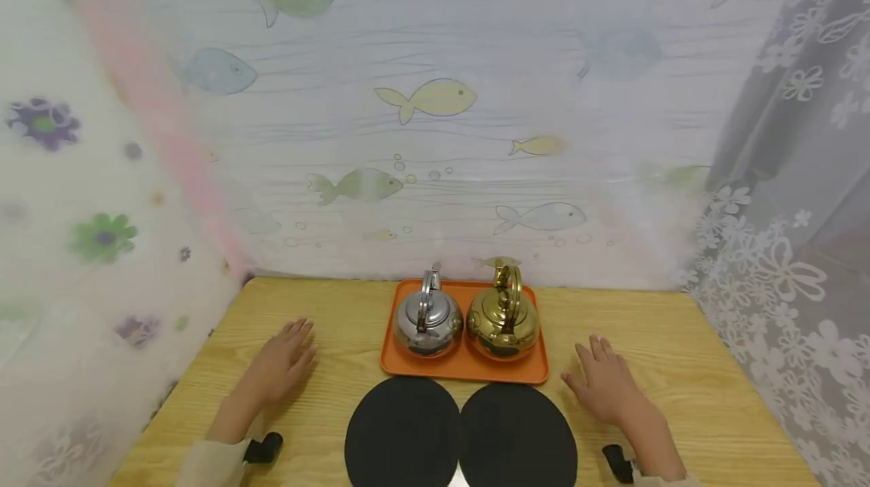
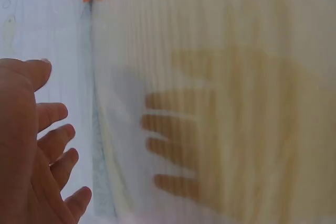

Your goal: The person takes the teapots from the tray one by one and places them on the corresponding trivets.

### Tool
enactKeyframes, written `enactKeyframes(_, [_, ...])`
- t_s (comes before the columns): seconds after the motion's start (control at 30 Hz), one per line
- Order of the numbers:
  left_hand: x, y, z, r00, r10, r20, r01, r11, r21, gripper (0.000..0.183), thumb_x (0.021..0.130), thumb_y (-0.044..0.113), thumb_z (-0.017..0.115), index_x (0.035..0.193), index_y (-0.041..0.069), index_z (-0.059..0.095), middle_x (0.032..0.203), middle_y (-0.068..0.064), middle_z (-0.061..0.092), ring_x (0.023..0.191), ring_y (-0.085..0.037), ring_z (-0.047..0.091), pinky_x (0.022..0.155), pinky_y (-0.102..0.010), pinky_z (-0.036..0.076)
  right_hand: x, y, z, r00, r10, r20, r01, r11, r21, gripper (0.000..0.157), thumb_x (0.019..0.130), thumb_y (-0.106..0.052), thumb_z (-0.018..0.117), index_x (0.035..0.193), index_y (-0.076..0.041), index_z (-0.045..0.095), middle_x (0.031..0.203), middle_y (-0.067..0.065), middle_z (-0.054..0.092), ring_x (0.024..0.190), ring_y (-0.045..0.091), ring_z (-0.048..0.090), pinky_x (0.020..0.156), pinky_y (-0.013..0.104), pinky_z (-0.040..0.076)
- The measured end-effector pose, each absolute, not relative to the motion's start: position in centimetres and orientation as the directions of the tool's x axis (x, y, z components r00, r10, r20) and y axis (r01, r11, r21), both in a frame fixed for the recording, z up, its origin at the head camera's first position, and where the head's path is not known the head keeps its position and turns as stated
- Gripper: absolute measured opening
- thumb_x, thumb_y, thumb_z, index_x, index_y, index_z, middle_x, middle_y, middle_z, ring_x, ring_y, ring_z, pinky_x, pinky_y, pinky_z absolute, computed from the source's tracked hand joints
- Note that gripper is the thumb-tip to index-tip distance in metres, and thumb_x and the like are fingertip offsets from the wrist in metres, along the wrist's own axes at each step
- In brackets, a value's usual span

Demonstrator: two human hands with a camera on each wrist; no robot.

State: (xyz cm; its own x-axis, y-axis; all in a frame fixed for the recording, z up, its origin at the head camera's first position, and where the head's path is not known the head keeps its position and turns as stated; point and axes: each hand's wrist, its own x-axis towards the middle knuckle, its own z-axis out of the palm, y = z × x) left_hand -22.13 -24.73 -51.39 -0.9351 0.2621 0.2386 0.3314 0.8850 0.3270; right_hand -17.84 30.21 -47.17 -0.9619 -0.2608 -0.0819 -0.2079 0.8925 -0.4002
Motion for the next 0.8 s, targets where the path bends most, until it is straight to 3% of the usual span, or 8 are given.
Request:
enactKeyframes(0.1, [-21.8,-23.8,-51.4,-0.922,0.307,0.235,0.38,0.825,0.418,0.053,0.099,0.032,0.045,0.142,0.002,0.038,0.147,-0.018,0.033,0.135,-0.039,0.029,0.104,-0.061,0.026,-16.3,29.0,-46.1,-0.903,-0.353,-0.244,-0.184,0.832,-0.523,0.066,0.095,-0.043,0.049,0.134,0.009,0.042,0.136,0.036,0.035,0.124,0.056,0.029,0.093,0.067,0.031])
enactKeyframes(0.2, [-21.6,-22.7,-51.3,-0.921,0.335,0.2,0.39,0.758,0.523,0.052,0.099,0.034,0.045,0.142,0.005,0.038,0.146,-0.014,0.036,0.135,-0.034,0.03,0.107,-0.054,0.026,-14.8,27.7,-45.1,-0.81,-0.43,-0.398,-0.088,0.76,-0.644,0.061,0.095,-0.04,0.049,0.135,0.005,0.042,0.135,0.03,0.042,0.122,0.052,0.036,0.092,0.063,0.035])
enactKeyframes(0.3, [-21.5,-21.3,-51.3,-0.924,0.356,0.138,0.36,0.692,0.626,0.052,0.098,0.038,0.045,0.143,0.011,0.04,0.145,-0.007,0.039,0.136,-0.029,0.03,0.109,-0.05,0.028,-13.6,26.2,-44.4,-0.74,-0.514,-0.434,-0.092,0.717,-0.691,0.055,0.095,-0.038,0.05,0.135,0.0,0.046,0.134,0.022,0.046,0.121,0.047,0.042,0.091,0.06,0.039])
enactKeyframes(0.4, [-21.6,-19.7,-51.3,-0.912,0.4,0.093,0.344,0.62,0.705,0.049,0.098,0.038,0.044,0.141,0.014,0.043,0.142,-0.002,0.043,0.137,-0.026,0.028,0.108,-0.049,0.029,-12.9,24.9,-44.1,-0.696,-0.603,-0.389,-0.145,0.649,-0.747,0.05,0.096,-0.037,0.049,0.135,-0.006,0.048,0.134,0.015,0.049,0.122,0.036,0.047,0.093,0.046,0.045])
enactKeyframes(0.57, [-22.3,-17.0,-51.5,-0.873,0.479,0.091,0.378,0.548,0.746,0.047,0.098,0.038,0.045,0.138,0.014,0.047,0.14,-0.004,0.047,0.137,-0.029,0.029,0.105,-0.052,0.032,-13.3,22.9,-44.1,-0.672,-0.719,-0.179,-0.221,0.425,-0.878,0.036,0.1,-0.028,0.044,0.13,-0.013,0.054,0.128,0.01,0.056,0.114,0.021,0.056,0.087,0.025,0.049])
enactKeyframes(0.7, [-22.8,-16.1,-51.9,-0.871,0.476,0.118,0.407,0.567,0.716,0.049,0.095,0.039,0.051,0.137,0.014,0.048,0.14,-0.008,0.046,0.135,-0.031,0.032,0.104,-0.053,0.033,-14.2,20.8,-44.3,-0.723,-0.691,-0.021,-0.232,0.271,-0.934,0.03,0.101,-0.021,0.042,0.126,-0.015,0.057,0.12,0.008,0.061,0.108,0.019,0.06,0.088,0.028,0.05])
enactKeyframes(0.8, [-23.1,-15.8,-52.4,-0.876,0.465,0.125,0.417,0.602,0.681,0.051,0.093,0.039,0.054,0.138,0.014,0.048,0.141,-0.009,0.045,0.134,-0.031,0.033,0.104,-0.054,0.033,-14.9,19.4,-44.2,-0.776,-0.623,0.098,-0.246,0.156,-0.956,0.03,0.101,-0.016,0.041,0.126,-0.008,0.055,0.121,0.011,0.06,0.11,0.019,0.059,0.091,0.03,0.049])
